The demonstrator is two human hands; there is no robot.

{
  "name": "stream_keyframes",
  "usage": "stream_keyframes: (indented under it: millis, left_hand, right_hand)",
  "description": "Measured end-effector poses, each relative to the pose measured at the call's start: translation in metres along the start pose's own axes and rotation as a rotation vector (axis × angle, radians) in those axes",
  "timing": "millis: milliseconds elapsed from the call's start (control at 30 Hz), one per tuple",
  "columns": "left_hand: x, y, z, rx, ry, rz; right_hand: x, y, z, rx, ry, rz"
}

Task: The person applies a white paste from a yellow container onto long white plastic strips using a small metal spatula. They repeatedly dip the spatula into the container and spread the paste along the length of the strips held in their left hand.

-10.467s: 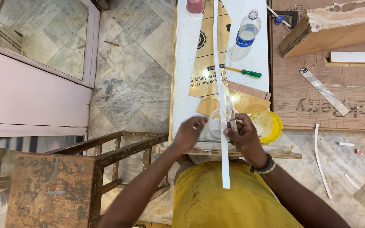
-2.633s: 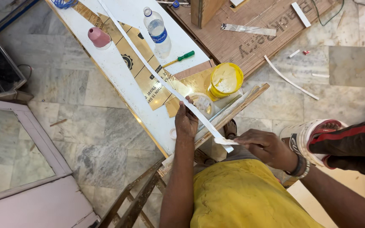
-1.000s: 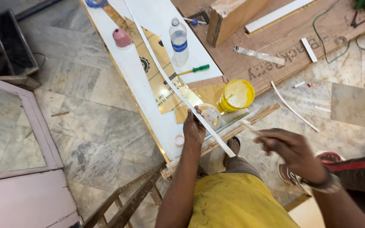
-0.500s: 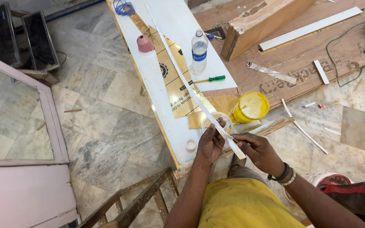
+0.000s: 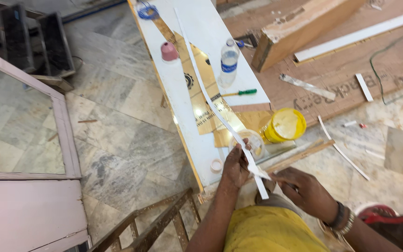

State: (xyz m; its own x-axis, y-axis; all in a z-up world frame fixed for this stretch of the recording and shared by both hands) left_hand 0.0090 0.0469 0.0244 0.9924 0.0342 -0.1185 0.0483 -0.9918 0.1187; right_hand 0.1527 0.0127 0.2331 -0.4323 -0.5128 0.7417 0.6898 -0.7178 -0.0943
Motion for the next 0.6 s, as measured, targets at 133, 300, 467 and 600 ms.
stream_keyframes:
  millis: [133,300,467,600]
  left_hand:
    - [-0.006,0.002,0.004,-0.066,0.039,0.056]
    - [-0.01,0.005,-0.012,0.01,0.044,0.052]
    - [-0.008,0.004,-0.013,-0.044,-0.009,0.061]
    - [-0.013,0.0,-0.012,-0.107,-0.016,0.067]
  right_hand:
    - [-0.019,0.014,0.002,0.113,-0.084,0.005]
    - [-0.087,-0.002,0.006,0.059,-0.224,-0.362]
    - [-0.087,-0.042,-0.006,0.082,-0.141,-0.239]
    - [-0.069,-0.061,-0.007,0.139,-0.059,-0.131]
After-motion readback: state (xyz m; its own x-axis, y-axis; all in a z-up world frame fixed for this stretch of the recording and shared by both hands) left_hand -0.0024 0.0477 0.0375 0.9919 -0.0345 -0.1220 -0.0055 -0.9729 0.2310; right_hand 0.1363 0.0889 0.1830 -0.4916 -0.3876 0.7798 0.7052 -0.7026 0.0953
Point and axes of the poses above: each hand's wrist, its own y-axis away from the middle knuckle, its own z-axis out of the back of the hand, x = y × z, the point moved 9 cm from there along -y, towards the middle knuckle, and after that the axes turned 2 degrees about y, right-handed, at the moved point
